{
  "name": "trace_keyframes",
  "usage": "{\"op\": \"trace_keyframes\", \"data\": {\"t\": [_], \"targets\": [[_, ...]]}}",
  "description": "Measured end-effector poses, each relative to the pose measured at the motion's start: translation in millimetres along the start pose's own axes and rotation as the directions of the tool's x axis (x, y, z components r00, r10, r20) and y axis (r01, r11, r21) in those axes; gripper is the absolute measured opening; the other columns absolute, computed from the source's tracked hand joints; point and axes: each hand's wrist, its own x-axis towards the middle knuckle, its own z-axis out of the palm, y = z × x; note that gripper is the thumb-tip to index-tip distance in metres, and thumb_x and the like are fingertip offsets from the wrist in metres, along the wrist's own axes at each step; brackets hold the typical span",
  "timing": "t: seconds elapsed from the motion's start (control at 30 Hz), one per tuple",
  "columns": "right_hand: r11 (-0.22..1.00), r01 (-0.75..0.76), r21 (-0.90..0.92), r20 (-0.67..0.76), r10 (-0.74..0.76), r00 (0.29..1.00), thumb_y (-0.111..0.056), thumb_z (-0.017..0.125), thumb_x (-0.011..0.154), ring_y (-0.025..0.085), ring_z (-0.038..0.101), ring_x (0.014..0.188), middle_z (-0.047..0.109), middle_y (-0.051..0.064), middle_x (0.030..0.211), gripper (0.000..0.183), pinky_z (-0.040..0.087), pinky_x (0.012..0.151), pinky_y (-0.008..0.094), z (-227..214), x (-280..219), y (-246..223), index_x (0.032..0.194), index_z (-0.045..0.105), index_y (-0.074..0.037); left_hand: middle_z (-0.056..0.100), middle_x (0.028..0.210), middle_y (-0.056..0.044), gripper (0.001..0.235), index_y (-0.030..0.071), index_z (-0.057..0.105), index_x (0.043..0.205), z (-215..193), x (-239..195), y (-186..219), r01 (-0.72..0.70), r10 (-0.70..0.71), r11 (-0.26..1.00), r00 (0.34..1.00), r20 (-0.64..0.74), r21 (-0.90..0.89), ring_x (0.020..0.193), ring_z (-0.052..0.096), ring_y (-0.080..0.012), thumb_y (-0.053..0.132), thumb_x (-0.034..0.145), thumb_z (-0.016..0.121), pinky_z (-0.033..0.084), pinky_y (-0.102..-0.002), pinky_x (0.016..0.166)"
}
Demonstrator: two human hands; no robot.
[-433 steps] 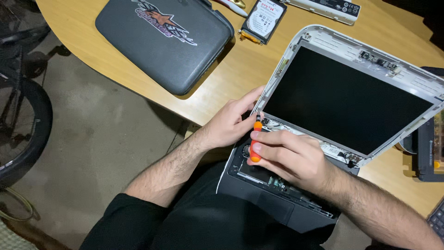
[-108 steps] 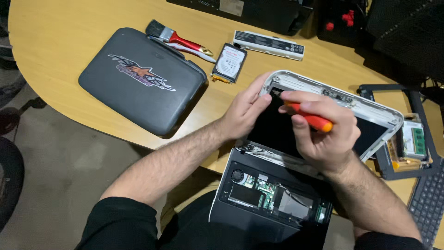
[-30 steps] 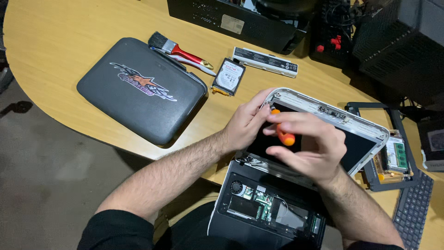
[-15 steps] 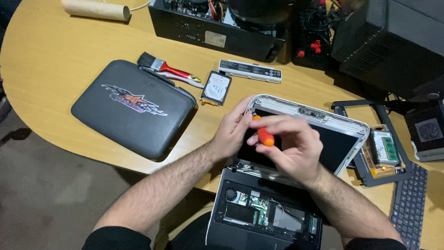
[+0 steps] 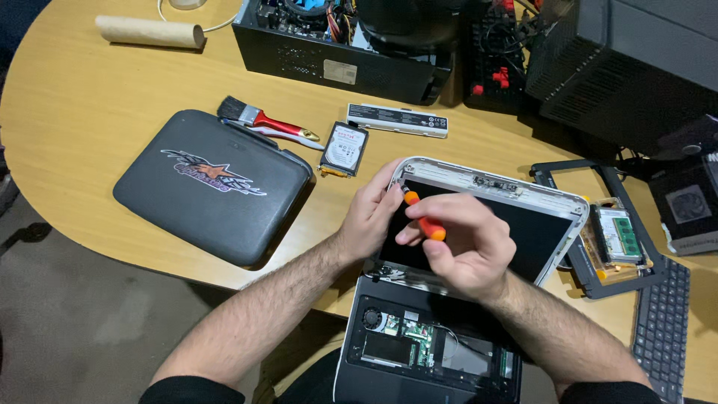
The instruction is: The person uses a screwdriver to remove screws from the bezel of a laptop screen. They then detach the bezel and set it aside. The person proceeds to unscrew the hinges and other components securing the screen to the laptop body.
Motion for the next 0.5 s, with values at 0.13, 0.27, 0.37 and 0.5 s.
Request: {"op": "trace_keyframes", "data": {"t": [0.13,0.27,0.37,0.5], "targets": [[0.998,-0.029,0.055,-0.005,0.029,1.0,-0.003,0.097,0.098,0.031,0.093,0.084,0.083,0.04,0.124,0.051,0.08,0.071,0.038,-3.5,-4.8,0.9,0.128,0.058,0.006,0.084,0.146,-0.019,0.052,0.001,0.056,0.18,1.6,1.3,-3.7,-0.009,0.008,1.0,1.0,-0.01,-0.004,0.132,0.07,-0.0173,0.02,0.132,0.049,0.062,-0.051,0.123],[0.999,0.019,-0.025,-0.007,-0.02,1.0,0.0,0.09,0.103,0.033,0.094,0.078,0.082,0.04,0.123,0.026,0.079,0.068,0.042,-1.1,0.3,-0.2,0.122,0.074,0.01,0.084,0.146,-0.019,0.053,0.0,0.055,0.18,0.9,2.3,-1.2,-0.009,0.009,1.0,1.0,-0.008,0.003,0.133,0.071,-0.0183,0.019,0.132,0.048,0.061,-0.052,0.125],[1.0,-0.003,0.01,-0.034,0.004,0.999,-0.007,0.081,0.112,0.037,0.093,0.082,0.079,0.042,0.125,0.029,0.08,0.071,0.046,-0.1,-3.7,2.3,0.132,0.074,0.012,0.084,0.146,-0.018,0.052,0.0,0.056,0.18,2.7,2.6,-0.8,-0.015,0.015,1.0,1.0,-0.009,-0.004,0.134,0.071,-0.018,0.019,0.132,0.049,0.061,-0.051,0.125],[0.996,-0.077,0.042,-0.078,0.08,0.994,0.0,0.092,0.102,0.033,0.092,0.083,0.082,0.041,0.126,0.039,0.078,0.071,0.043,-3.4,-10.9,4.2,0.125,0.061,0.008,0.083,0.149,-0.017,0.051,0.001,0.056,0.18,1.9,0.7,-1.0,0.01,-0.01,1.0,1.0,-0.015,-0.022,0.137,0.068,-0.0164,0.018,0.132,0.051,0.059,-0.053,0.127]]}}
